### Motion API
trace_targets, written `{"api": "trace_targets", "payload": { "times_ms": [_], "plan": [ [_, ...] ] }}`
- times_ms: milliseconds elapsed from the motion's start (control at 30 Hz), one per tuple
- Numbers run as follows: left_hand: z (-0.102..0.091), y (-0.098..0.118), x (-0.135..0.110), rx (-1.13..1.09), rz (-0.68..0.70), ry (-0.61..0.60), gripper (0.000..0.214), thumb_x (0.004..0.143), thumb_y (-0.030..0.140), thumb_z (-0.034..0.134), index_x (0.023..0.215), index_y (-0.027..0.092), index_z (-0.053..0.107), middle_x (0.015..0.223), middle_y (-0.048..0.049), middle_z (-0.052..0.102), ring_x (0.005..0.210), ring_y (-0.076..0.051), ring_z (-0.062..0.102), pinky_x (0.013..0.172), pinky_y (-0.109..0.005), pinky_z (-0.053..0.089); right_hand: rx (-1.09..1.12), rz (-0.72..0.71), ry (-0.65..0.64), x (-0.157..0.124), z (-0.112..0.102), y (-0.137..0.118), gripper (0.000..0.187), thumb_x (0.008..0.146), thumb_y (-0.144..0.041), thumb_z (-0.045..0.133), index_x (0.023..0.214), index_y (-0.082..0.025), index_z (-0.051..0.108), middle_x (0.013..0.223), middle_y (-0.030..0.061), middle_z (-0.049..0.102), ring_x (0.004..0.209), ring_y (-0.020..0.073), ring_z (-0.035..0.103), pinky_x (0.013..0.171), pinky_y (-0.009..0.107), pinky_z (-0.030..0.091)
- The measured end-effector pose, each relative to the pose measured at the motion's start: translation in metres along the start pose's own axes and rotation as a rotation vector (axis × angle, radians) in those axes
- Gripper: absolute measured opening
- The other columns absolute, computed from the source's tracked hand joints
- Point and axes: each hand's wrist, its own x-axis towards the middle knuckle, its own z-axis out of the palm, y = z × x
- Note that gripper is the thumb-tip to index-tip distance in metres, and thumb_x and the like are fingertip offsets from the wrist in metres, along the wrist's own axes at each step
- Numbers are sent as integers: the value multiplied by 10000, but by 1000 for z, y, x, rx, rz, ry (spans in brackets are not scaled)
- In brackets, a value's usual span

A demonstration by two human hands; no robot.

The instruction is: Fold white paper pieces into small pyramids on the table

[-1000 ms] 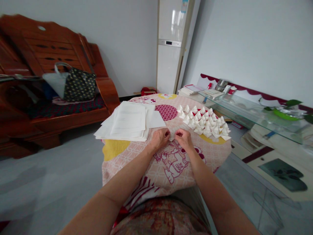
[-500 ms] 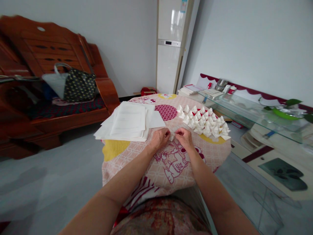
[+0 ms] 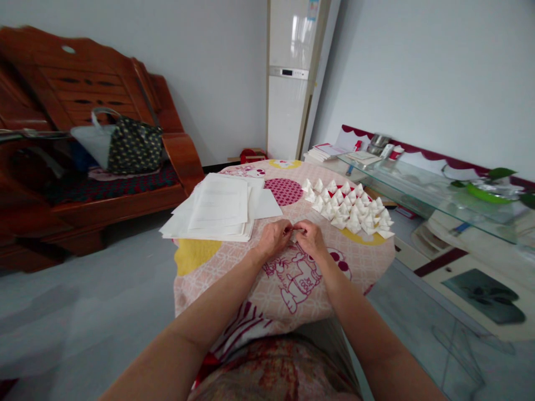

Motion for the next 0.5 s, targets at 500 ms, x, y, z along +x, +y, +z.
{"api": "trace_targets", "payload": {
  "times_ms": [500],
  "plan": [
    [-13, 0, 1, -367, -83, 61, 143, 851, 192, 594, 823, 166, 732, 789, -23, 748, 718, -142, 661, 714, -231, 492, -25, -67, 95, 1, -2, 6, 135, 701, -99, 572, 691, -217, 636, 769, 44, 677, 770, 204, 638, 718, 305, 513]
  ]
}}
